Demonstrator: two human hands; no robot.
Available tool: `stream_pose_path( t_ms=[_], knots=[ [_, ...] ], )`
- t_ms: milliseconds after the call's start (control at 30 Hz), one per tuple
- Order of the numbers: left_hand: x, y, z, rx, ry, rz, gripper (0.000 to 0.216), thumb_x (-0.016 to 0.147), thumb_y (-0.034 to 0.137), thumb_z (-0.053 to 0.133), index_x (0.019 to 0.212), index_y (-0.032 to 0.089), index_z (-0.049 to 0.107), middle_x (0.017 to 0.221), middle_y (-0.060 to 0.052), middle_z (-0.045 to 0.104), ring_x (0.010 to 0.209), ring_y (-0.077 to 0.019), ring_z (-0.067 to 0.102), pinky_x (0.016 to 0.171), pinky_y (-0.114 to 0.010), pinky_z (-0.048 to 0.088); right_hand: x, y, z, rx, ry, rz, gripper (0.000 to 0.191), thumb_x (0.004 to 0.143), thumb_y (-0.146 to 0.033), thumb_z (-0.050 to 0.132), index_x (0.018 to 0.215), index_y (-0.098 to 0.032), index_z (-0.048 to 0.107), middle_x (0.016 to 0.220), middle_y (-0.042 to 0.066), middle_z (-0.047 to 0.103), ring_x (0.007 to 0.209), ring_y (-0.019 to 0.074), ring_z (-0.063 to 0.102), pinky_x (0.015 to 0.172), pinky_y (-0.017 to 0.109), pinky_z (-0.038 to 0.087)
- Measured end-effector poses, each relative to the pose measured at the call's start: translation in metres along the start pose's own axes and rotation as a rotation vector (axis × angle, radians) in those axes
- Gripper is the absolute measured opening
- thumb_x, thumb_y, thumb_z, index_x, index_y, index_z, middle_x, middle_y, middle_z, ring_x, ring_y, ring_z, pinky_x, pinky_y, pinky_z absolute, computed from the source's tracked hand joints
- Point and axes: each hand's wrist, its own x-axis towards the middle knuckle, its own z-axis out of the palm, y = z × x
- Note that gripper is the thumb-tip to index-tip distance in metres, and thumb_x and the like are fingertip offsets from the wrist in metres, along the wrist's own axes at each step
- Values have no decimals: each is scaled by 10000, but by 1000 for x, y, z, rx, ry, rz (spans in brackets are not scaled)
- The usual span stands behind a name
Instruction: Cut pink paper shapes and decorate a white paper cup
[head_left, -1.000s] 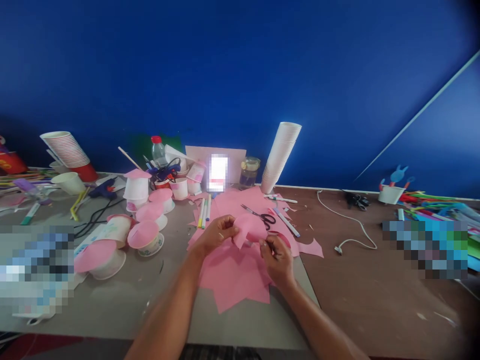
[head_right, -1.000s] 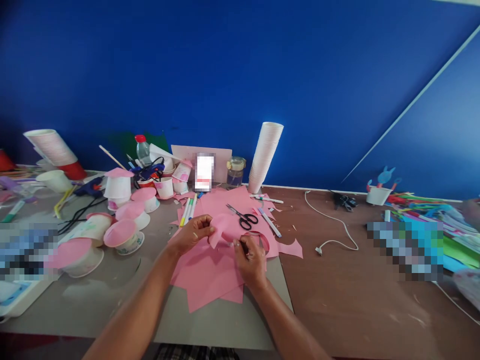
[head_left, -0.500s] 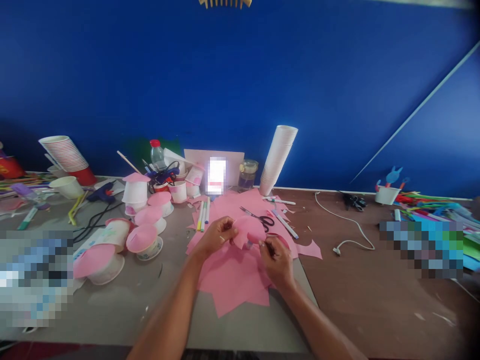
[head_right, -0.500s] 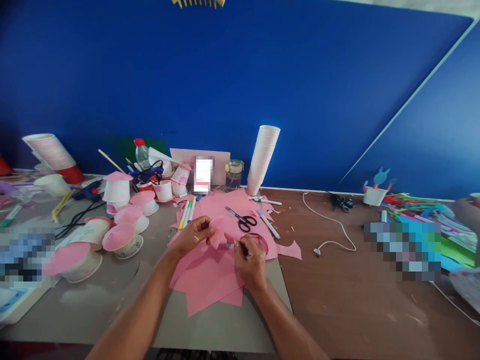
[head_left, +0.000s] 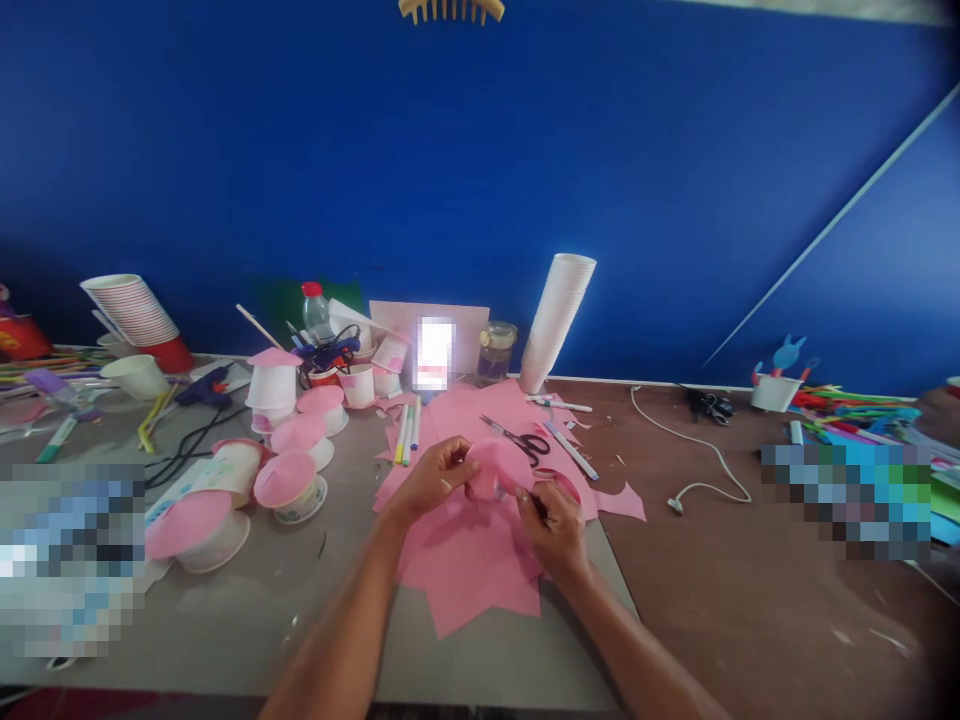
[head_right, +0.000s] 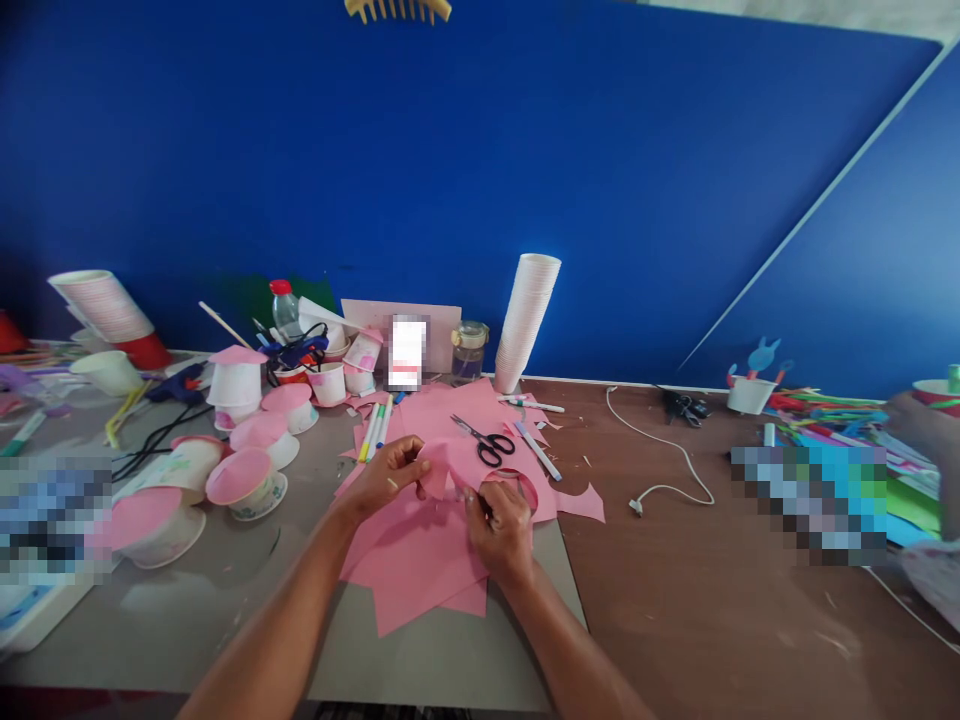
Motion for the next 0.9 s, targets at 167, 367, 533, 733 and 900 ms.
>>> stream_pose_path(
  t_ms=[167,367,533,733,900],
  knots=[
    [-3,5,1,-2,-45,30,268,835,432,520,804,167,491,635,32,506,554,-116,548,581,-243,393,0,-1,0,18,21,-63,337,824,-163,512,569,-211,299,530,-54,315,507,101,319,506,239,254],
    [-3,8,-4,129,41,65,355,847,413,506,616,163,405,599,52,334,562,-76,310,531,-221,247,3,-6,-2,106,-40,-21,337,822,-194,509,564,-211,293,502,-64,300,459,85,300,452,219,240],
    [-3,7,-5,71,-2,81,243,791,388,578,760,149,546,719,17,474,675,-104,414,615,-219,324,5,-9,-2,156,-114,20,314,801,-210,495,551,-208,304,488,-64,314,437,75,307,425,206,236],
    [-1,2,-2,132,34,149,133,786,276,575,825,151,599,788,-12,531,763,-128,487,699,-228,382,5,-13,0,174,-219,85,299,799,-246,485,542,-204,338,473,-65,319,419,69,305,405,194,235],
    [-2,5,-1,56,56,159,183,787,237,584,960,177,579,965,-45,554,903,-147,520,818,-249,397,2,-9,4,146,-161,142,313,813,-272,494,554,-208,332,472,-71,301,425,73,293,409,202,231]
  ],
)
